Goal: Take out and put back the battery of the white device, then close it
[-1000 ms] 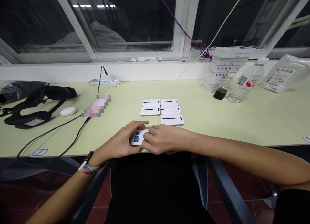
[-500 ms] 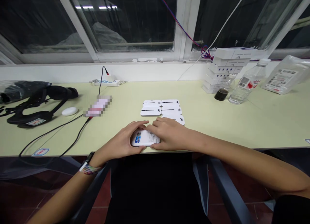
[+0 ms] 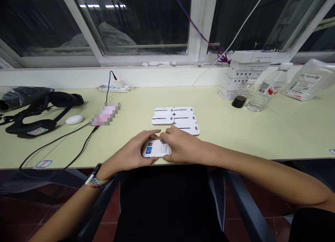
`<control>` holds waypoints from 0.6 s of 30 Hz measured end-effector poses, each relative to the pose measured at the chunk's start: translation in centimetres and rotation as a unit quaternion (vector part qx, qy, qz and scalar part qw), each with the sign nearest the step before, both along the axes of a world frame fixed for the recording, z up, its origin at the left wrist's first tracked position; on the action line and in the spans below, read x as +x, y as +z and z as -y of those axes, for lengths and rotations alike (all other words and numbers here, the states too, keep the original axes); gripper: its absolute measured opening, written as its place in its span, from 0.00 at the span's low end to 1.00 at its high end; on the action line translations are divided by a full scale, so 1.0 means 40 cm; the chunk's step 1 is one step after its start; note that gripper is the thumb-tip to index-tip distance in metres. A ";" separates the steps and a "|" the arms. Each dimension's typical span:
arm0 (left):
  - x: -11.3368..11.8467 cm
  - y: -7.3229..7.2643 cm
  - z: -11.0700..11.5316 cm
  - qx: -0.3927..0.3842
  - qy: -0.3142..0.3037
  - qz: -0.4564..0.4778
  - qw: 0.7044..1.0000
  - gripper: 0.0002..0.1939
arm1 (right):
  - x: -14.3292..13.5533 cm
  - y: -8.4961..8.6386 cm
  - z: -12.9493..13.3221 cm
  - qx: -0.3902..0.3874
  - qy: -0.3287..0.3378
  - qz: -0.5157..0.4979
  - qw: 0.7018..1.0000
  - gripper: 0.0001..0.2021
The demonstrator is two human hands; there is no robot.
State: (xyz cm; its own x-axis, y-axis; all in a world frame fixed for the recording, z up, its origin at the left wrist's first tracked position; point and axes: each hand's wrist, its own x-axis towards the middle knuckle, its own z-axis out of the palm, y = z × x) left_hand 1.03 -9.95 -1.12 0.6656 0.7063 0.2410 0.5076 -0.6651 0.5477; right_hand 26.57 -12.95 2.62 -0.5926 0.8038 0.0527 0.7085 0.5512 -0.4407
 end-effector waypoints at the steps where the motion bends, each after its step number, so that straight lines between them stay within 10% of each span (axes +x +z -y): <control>1: 0.000 0.001 0.000 0.002 -0.001 0.000 1.000 0.41 | 0.000 -0.002 0.000 -0.002 -0.003 -0.004 1.000 0.18; 18: 0.004 0.017 0.003 0.010 -0.015 -0.008 1.000 0.44 | -0.004 0.000 0.006 0.028 0.007 -0.016 0.999 0.14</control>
State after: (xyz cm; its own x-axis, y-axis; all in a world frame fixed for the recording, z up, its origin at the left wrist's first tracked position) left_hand 1.19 -10.06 -0.45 0.6905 0.6809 0.2439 0.4962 -0.6913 0.5253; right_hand 26.40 -13.18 2.64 -0.6013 0.7904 0.1169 0.6858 0.5857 -0.4320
